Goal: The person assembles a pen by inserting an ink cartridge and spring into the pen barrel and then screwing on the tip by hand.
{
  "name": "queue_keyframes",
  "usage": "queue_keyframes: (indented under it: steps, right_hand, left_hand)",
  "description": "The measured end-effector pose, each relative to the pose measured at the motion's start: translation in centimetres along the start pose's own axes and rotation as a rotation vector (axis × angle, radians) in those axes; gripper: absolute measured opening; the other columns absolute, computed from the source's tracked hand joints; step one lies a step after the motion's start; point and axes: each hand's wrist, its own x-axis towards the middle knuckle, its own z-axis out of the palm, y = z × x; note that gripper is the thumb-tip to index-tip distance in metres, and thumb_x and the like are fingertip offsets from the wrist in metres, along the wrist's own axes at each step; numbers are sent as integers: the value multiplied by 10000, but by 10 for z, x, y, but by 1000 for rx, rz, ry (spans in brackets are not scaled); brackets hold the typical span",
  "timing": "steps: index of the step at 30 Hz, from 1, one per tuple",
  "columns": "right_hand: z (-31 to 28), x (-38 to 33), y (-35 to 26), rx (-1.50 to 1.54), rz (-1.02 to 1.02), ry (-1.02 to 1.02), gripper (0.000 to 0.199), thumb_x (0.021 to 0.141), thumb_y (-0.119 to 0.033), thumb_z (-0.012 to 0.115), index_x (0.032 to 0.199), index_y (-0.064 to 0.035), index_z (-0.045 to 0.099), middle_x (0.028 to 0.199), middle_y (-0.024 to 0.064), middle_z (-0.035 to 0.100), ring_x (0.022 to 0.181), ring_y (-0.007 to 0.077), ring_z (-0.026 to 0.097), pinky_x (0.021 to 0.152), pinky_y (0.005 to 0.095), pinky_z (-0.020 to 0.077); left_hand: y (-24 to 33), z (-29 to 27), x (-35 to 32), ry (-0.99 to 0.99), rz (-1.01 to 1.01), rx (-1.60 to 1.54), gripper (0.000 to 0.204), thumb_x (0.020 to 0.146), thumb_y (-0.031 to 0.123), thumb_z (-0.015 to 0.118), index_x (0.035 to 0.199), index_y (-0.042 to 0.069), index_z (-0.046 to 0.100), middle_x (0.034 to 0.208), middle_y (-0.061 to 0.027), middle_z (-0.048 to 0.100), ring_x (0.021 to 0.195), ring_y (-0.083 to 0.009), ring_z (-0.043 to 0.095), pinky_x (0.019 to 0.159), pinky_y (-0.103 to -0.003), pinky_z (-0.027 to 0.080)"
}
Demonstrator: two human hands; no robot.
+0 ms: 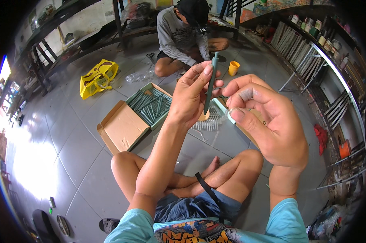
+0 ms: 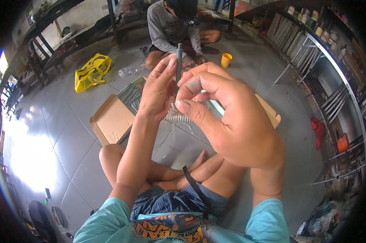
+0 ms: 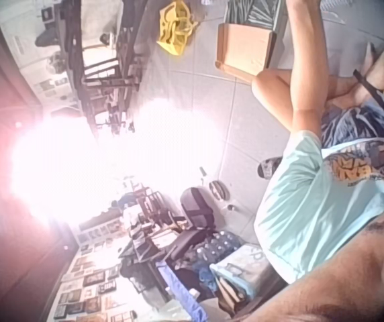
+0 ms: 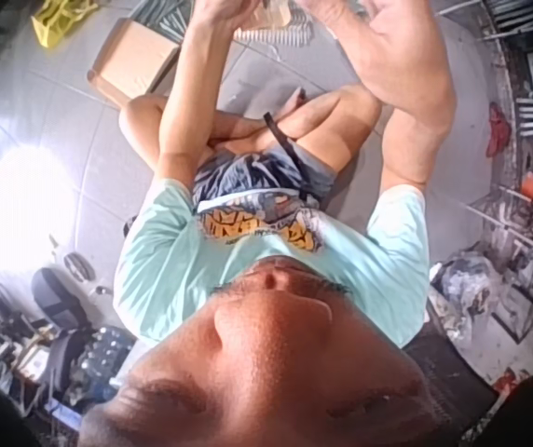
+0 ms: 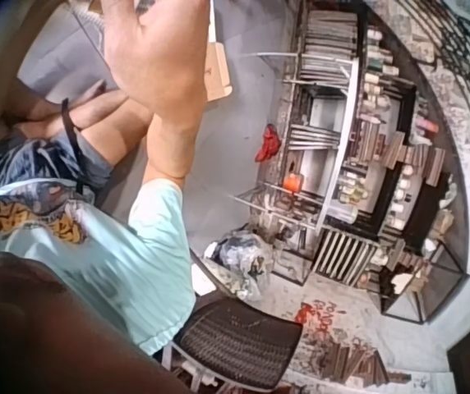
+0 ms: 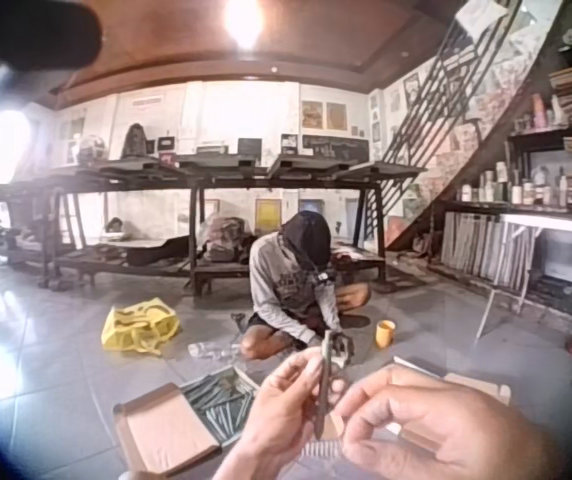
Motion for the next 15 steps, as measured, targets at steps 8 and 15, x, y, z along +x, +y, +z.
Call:
queue_keyframes:
  steps: [8, 15]
  right_hand:
    - [1, 3, 5, -15, 22, 90, 123, 971, -78, 614, 959, 42, 589, 1147, 118, 586, 1067, 151, 552, 966, 313, 436]
    - [-6, -3, 5, 6, 48, 13, 92, 963, -57, 604, 941, 30, 587, 1144, 115, 575, 1063, 157, 547, 957, 310, 429]
  left_hand:
    - [-6, 9, -13, -110, -41, -58, 272, 989, 177, 632, 1210, 24, 590, 1035, -81, 687, 876, -149, 701, 759, -288, 607]
    - [-11, 10, -9, -143, -76, -70, 297, 986, 194, 639, 1230, 38, 576, 1033, -86, 681, 908, -149, 687, 771, -306, 607]
